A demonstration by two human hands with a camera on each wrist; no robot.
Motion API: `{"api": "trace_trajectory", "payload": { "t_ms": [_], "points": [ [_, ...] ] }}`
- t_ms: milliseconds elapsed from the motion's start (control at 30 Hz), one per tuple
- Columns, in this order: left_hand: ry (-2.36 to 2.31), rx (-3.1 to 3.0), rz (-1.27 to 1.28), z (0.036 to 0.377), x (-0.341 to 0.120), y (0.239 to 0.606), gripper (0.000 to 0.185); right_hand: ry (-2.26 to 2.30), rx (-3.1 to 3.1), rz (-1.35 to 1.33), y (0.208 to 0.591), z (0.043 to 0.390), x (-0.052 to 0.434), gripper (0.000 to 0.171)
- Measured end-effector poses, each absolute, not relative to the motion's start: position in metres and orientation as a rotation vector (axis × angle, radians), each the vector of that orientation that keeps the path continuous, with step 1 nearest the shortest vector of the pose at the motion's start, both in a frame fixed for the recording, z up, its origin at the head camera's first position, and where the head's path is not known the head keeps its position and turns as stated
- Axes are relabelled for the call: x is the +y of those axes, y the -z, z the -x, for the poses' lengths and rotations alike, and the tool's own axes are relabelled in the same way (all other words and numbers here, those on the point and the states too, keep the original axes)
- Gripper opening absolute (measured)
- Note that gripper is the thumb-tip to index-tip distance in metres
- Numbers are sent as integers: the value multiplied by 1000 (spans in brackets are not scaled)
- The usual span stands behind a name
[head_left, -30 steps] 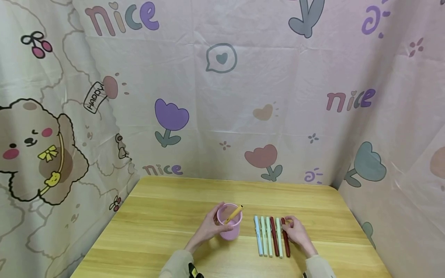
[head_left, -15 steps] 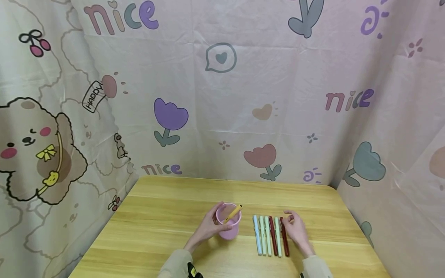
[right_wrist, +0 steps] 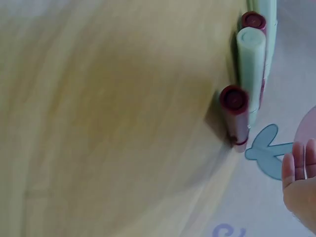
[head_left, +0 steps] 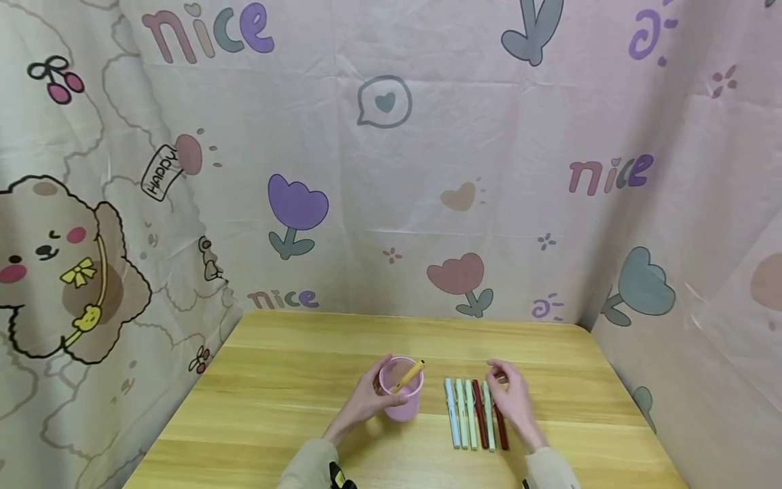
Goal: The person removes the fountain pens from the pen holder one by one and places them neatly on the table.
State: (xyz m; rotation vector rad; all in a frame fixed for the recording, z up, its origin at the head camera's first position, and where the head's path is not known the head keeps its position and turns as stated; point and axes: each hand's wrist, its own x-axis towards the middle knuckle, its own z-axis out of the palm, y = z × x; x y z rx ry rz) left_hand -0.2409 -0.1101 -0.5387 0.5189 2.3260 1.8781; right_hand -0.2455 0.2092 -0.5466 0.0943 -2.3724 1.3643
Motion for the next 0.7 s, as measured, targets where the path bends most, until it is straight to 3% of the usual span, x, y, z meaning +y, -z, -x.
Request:
{"api": "trace_trajectory", "payload": {
  "t_ms": [700],
  "points": [
    [-1866,2340,-548,241,-110,539,101,-1416,-2379,-503,538,250,155,28]
  ]
}}
